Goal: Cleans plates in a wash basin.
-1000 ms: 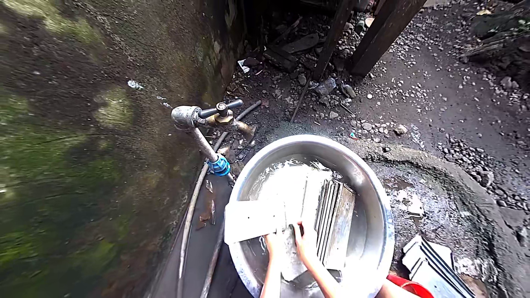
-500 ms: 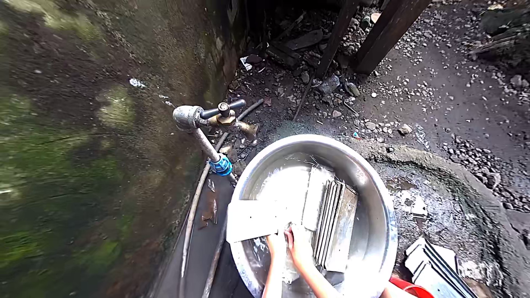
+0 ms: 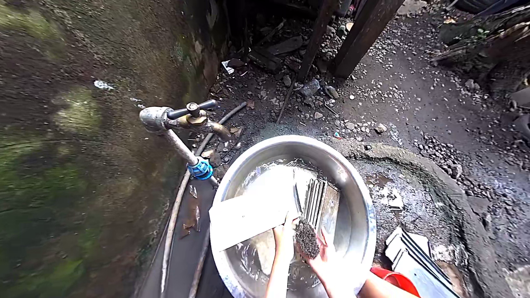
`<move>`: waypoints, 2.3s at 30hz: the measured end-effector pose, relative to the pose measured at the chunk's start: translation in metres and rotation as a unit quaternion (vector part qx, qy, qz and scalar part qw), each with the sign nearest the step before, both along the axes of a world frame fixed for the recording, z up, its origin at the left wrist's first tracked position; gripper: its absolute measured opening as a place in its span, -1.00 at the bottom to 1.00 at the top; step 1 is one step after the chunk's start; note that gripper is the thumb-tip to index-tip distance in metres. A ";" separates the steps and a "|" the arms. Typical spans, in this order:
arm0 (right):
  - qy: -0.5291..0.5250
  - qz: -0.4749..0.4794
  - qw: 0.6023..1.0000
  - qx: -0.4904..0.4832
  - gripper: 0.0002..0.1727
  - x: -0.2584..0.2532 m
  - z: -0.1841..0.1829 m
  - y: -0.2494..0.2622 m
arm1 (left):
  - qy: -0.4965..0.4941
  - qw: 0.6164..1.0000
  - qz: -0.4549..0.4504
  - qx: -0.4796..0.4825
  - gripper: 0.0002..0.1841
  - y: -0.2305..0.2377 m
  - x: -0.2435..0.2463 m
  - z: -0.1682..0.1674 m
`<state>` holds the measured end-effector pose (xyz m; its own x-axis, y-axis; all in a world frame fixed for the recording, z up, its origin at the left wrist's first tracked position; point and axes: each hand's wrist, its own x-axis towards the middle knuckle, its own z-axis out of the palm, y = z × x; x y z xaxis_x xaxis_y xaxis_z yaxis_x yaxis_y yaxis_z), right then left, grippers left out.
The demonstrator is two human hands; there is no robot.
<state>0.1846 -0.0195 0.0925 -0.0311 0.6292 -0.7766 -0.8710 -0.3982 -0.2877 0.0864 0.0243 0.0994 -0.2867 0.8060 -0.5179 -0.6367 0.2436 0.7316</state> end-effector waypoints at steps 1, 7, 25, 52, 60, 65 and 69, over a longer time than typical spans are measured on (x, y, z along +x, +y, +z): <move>0.004 -0.002 1.000 -0.006 -0.37 0.002 0.001 0.003 | 0.019 1.000 0.005 0.005 -0.72 0.000 0.003 0.000; -0.017 0.034 0.999 0.007 -0.57 0.008 0.006 0.007 | 0.209 0.975 0.073 0.005 -0.68 -0.001 0.011 -0.010; -0.502 0.249 0.779 0.282 -0.59 -0.070 -0.039 0.054 | 0.127 0.981 0.102 -0.106 -0.62 -0.025 -0.011 -0.014; -0.614 0.418 0.501 0.443 -0.45 -0.098 -0.079 0.069 | 0.079 0.967 0.195 -0.145 -0.55 -0.050 -0.065 -0.028; -0.564 0.482 0.561 0.367 -0.51 -0.104 -0.059 0.086 | 0.087 0.971 0.170 -0.143 -0.61 -0.062 -0.062 -0.026; -0.563 0.589 0.492 0.306 -0.53 -0.081 -0.072 0.118 | 0.110 0.969 0.160 -0.151 -0.59 -0.068 -0.056 -0.024; -0.562 0.566 0.528 0.291 -0.51 -0.120 -0.047 0.104 | 0.132 0.969 0.144 -0.153 -0.61 -0.068 -0.056 -0.031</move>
